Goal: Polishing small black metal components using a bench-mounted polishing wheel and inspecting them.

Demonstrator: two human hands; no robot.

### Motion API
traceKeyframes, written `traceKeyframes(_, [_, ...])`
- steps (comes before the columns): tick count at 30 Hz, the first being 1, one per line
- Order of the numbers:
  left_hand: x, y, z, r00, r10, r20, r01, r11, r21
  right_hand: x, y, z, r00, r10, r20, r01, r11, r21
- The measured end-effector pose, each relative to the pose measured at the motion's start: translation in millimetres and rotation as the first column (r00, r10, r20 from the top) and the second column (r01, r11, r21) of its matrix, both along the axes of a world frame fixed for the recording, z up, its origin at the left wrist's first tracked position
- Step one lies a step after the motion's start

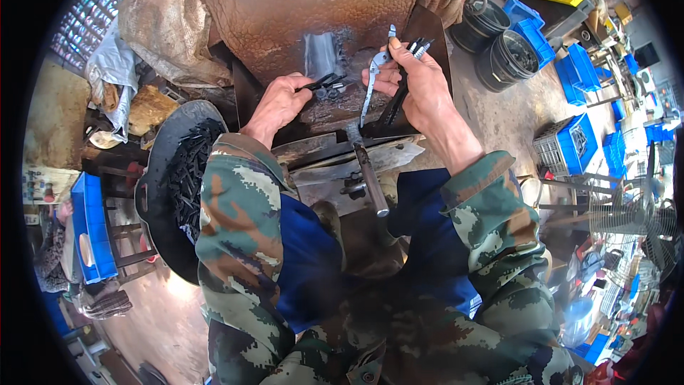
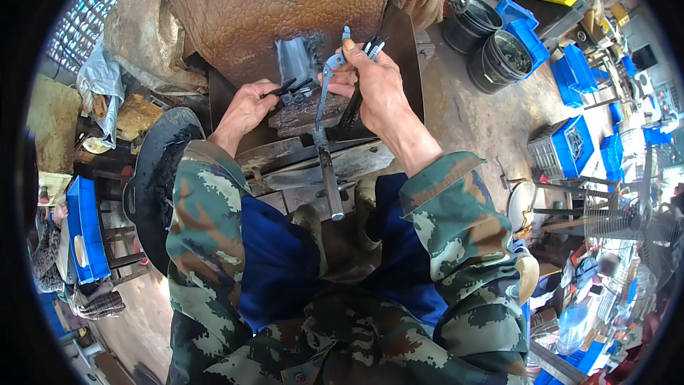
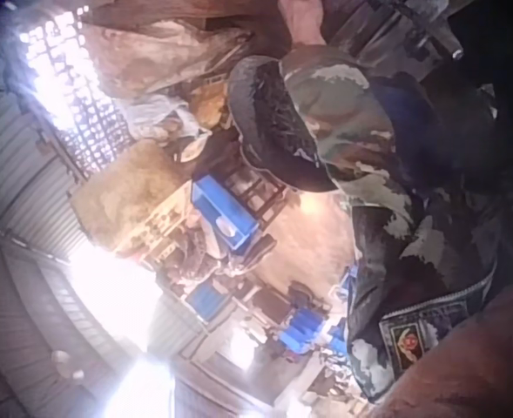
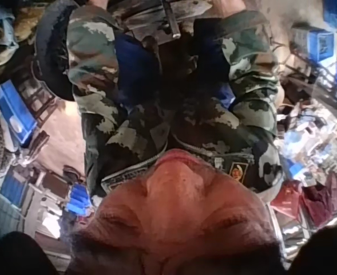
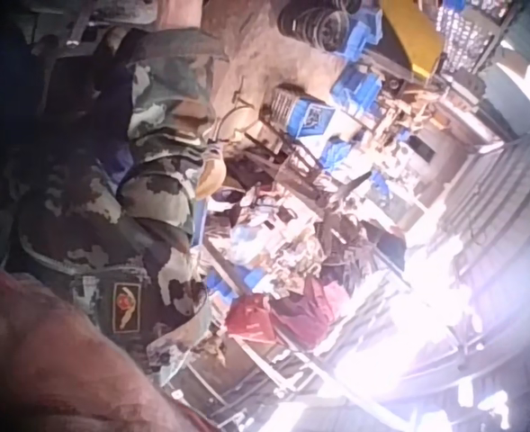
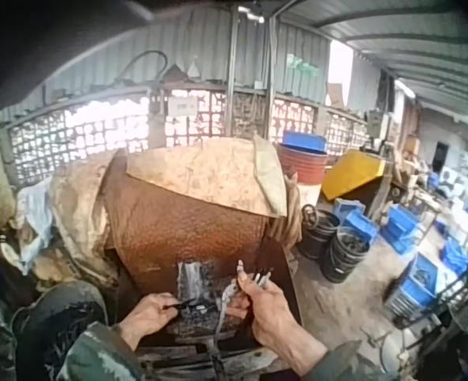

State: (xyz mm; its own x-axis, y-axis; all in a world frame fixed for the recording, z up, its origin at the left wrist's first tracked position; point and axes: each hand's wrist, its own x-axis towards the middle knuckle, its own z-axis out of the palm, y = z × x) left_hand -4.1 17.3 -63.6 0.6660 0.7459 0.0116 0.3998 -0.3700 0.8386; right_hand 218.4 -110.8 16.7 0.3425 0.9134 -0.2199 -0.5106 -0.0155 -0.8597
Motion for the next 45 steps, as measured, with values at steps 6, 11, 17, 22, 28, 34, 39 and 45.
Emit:
traceKeyframes(6, [-4,-3,-1,1.0,0.02,0.012,-0.018,0.994,-0.11,0,-2,2,0.996,-0.029,-0.08,0.029,1.0,0.003])
traceKeyframes(11, [6,-6,11,1.0,-0.001,-0.005,0.001,1.0,-0.023,4,-1,9,0.995,-0.065,-0.076,0.063,0.998,-0.023])
traceKeyframes(17, [9,-12,43,0.983,0.126,-0.131,-0.113,0.988,0.105,5,-4,7,0.987,-0.043,-0.153,0.038,0.999,-0.037])
traceKeyframes(22, [-8,9,11,0.986,0.138,0.097,-0.129,0.987,-0.097,-2,-28,19,0.948,0.074,0.31,-0.046,0.994,-0.096])
traceKeyframes(28, [-10,-6,22,0.953,0.303,0.012,-0.298,0.944,-0.144,-3,-54,-27,0.358,-0.01,0.934,-0.402,0.901,0.164])
traceKeyframes(34, [-14,-6,26,0.932,0.361,-0.037,-0.362,0.917,-0.168,-7,-98,-39,0.111,0.038,0.993,-0.658,0.752,0.045])
traceKeyframes(39, [-16,4,17,0.932,0.362,-0.027,-0.363,0.928,-0.086,-12,-106,-40,0.021,0.139,0.99,-0.633,0.769,-0.094])
traceKeyframes(45, [-19,17,4,0.878,0.476,0.043,-0.476,0.879,-0.01,-19,-91,-30,0.08,0.139,0.987,-0.665,0.745,-0.051])
